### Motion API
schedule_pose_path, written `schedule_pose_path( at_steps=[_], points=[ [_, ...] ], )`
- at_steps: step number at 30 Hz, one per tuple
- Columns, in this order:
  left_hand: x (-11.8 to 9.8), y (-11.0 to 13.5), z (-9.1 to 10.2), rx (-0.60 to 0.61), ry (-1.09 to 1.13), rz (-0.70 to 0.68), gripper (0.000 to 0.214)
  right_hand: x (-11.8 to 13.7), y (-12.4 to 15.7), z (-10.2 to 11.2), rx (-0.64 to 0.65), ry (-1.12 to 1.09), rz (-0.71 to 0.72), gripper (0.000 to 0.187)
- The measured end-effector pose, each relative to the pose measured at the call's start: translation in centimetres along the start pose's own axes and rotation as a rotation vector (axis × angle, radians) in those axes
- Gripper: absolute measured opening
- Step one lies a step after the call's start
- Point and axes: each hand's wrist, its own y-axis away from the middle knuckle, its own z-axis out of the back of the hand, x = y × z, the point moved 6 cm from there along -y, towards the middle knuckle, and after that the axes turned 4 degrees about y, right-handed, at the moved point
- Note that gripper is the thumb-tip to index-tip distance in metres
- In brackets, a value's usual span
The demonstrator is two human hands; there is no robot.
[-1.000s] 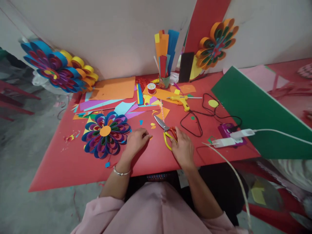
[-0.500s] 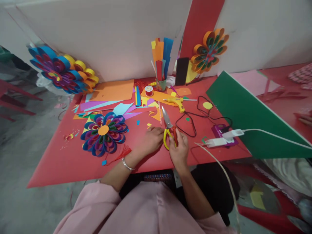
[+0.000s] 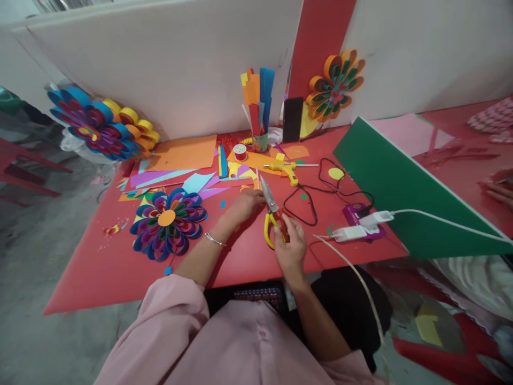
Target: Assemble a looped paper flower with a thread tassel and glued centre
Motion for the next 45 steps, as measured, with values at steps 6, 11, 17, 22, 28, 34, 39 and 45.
schedule_pose_path(
  at_steps=[6, 11, 17, 22, 28, 34, 39, 45],
  points=[
    [1.6, -1.7, 0.7, -0.093, 0.039, 0.113, 0.026, 0.2, -0.1, 0.0, 0.007, 0.003, 0.024, 0.037],
    [1.7, 1.7, 2.9, -0.132, -0.137, 0.249, 0.02, 0.2, -0.1, 0.0, -0.007, 0.025, 0.059, 0.034],
    [2.0, 10.2, 5.4, -0.227, -0.17, 0.454, 0.023, 1.3, 0.6, -0.7, 0.069, 0.205, 0.185, 0.028],
    [2.1, 12.6, 4.6, -0.315, -0.09, 0.5, 0.026, 2.5, 1.1, -0.8, 0.115, 0.435, 0.317, 0.03],
    [0.5, 11.9, 3.8, -0.204, -0.169, 0.398, 0.03, 2.8, 0.7, 0.0, 0.182, 0.59, 0.337, 0.022],
    [-0.8, 12.2, 3.5, -0.11, -0.137, 0.372, 0.025, 7.1, -0.2, -2.4, 0.348, 0.485, 0.404, 0.027],
    [-0.6, 12.5, 3.3, -0.048, -0.198, 0.447, 0.021, 9.0, -0.9, -6.8, 0.512, 0.594, 0.475, 0.04],
    [-0.4, 12.6, 3.1, -0.014, -0.207, 0.469, 0.02, 7.7, -0.2, -7.6, 0.526, 0.599, 0.514, 0.039]
  ],
)
